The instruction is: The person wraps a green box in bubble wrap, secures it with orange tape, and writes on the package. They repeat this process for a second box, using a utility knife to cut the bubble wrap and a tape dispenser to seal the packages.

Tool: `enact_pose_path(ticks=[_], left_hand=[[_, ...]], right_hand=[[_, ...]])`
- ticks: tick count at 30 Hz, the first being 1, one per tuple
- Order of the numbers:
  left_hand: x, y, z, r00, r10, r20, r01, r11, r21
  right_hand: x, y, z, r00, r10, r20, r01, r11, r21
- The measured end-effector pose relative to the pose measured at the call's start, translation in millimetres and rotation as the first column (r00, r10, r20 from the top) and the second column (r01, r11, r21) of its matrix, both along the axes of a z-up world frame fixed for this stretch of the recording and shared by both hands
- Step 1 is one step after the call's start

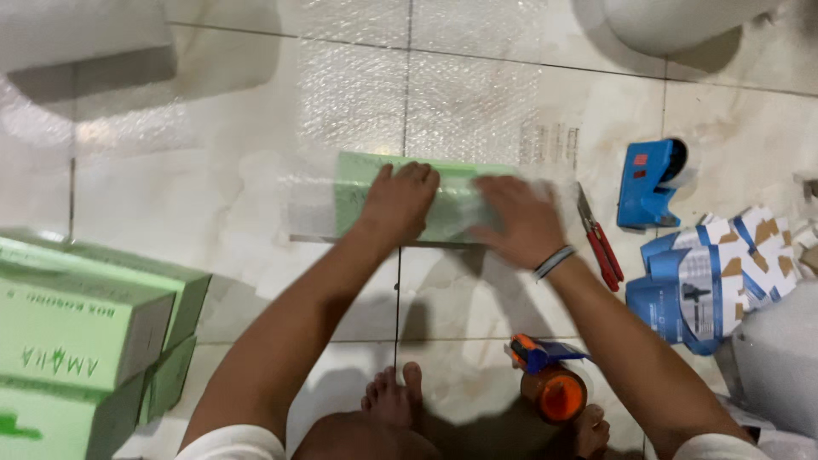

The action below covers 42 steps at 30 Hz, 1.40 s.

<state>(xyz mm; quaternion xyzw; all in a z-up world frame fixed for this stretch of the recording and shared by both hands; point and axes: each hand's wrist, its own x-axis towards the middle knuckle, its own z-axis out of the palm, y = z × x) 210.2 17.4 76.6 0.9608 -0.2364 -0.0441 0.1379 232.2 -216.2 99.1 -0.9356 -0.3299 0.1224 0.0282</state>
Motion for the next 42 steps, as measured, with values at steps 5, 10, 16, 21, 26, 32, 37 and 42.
enact_pose_path(ticks=[5,10,16,21,26,32,37,42], left_hand=[[60.7,8.0,3.5,0.882,0.041,-0.47,-0.043,0.999,0.006],[64.9,10.2,-1.3,0.774,0.093,-0.627,-0.069,0.996,0.063],[-8.4,9.9,43.7,0.634,-0.009,-0.773,0.059,0.998,0.037],[-57.9,57.2,85.5,0.594,0.167,-0.787,-0.092,0.986,0.139],[-76.6,95.8,44.2,0.546,0.272,-0.792,-0.461,0.887,-0.013],[-53.7,101.5,-18.7,0.309,0.534,-0.787,-0.7,0.688,0.192],[-18.7,106.9,-8.3,0.32,0.62,-0.717,-0.648,0.695,0.311],[-2.6,63.7,77.4,0.678,0.573,-0.461,-0.534,0.814,0.226]], right_hand=[[28.8,-50.6,-15.2,0.833,-0.488,0.262,0.446,0.871,0.206],[-4.2,35.2,-4.4,1.0,-0.024,0.004,0.024,0.999,-0.045],[-78.8,17.7,-8.3,0.996,0.077,0.054,-0.077,0.997,-0.011],[-120.4,2.3,-15.5,0.996,0.089,0.019,-0.089,0.995,0.04],[-100.9,9.8,8.1,0.987,0.07,-0.142,-0.072,0.997,-0.009],[-17.0,26.7,16.2,0.753,-0.077,-0.653,0.076,0.997,-0.03],[51.7,35.5,-16.3,0.689,-0.11,-0.716,-0.017,0.986,-0.168],[90.6,44.4,-17.2,0.559,-0.108,-0.822,-0.063,0.983,-0.172]])
